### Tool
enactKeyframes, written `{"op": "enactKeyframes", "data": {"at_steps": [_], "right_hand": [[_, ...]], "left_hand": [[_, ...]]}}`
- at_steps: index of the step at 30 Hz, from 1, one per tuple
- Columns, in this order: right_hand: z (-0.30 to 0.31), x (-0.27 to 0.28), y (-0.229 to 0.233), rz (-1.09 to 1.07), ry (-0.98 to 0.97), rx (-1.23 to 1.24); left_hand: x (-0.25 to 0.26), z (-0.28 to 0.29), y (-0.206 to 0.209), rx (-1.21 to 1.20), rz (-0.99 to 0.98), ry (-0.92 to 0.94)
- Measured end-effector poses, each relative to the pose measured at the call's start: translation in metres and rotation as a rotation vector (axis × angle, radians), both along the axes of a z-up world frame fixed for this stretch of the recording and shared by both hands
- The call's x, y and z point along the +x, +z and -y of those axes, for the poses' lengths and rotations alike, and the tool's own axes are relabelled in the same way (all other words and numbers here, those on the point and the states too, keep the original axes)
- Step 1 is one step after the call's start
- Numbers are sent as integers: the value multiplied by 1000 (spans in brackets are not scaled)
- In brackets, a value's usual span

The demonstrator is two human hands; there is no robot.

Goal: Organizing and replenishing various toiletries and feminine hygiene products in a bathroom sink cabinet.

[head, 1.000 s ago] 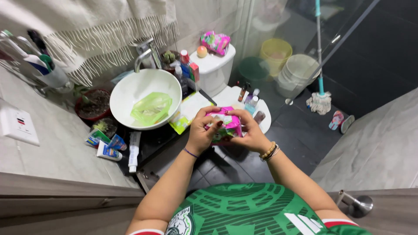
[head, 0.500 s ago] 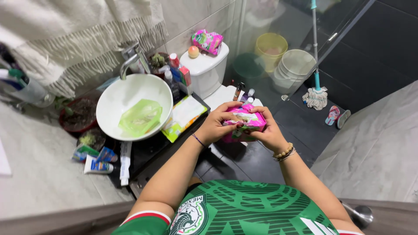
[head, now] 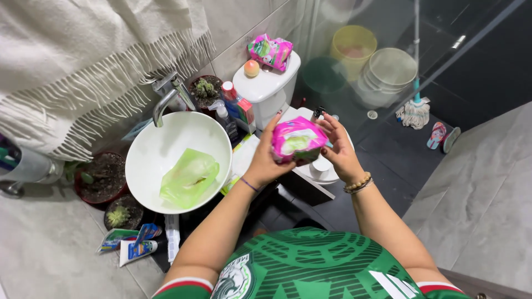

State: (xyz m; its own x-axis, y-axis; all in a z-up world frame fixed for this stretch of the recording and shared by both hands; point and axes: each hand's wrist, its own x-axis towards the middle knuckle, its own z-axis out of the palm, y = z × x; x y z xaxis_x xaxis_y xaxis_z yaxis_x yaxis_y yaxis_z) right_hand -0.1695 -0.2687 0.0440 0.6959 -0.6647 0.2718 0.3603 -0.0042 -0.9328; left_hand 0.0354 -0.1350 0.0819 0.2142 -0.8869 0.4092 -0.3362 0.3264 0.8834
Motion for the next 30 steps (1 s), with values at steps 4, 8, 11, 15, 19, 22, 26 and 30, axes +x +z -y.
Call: {"op": "enactKeyframes", "data": {"at_steps": [4, 8, 11, 15, 19, 22, 26, 30], "right_hand": [[38, 34, -11, -320, -180, -136], [95, 80, -26, -544, -312, -352], [151, 127, -56, -626, -342, -515], [224, 200, -95, -789, -358, -714], [265, 268, -114, -924, -316, -831], [284, 304, -135, -994, -277, -931], [303, 323, -165, -1086, -272, -791], [326, 322, -228, -907, -564, -708]], "left_hand": [[33, -3, -9, 5, 115, 155], [56, 7, -19, 53, 63, 315], [69, 14, -26, 95, 70, 425], [81, 40, -3, 135, 26, 548], [91, 63, 3, 139, 66, 654], [91, 64, 6, 165, 33, 786], [92, 47, 12, 164, 45, 871], [89, 19, 20, 135, -3, 908]]}}
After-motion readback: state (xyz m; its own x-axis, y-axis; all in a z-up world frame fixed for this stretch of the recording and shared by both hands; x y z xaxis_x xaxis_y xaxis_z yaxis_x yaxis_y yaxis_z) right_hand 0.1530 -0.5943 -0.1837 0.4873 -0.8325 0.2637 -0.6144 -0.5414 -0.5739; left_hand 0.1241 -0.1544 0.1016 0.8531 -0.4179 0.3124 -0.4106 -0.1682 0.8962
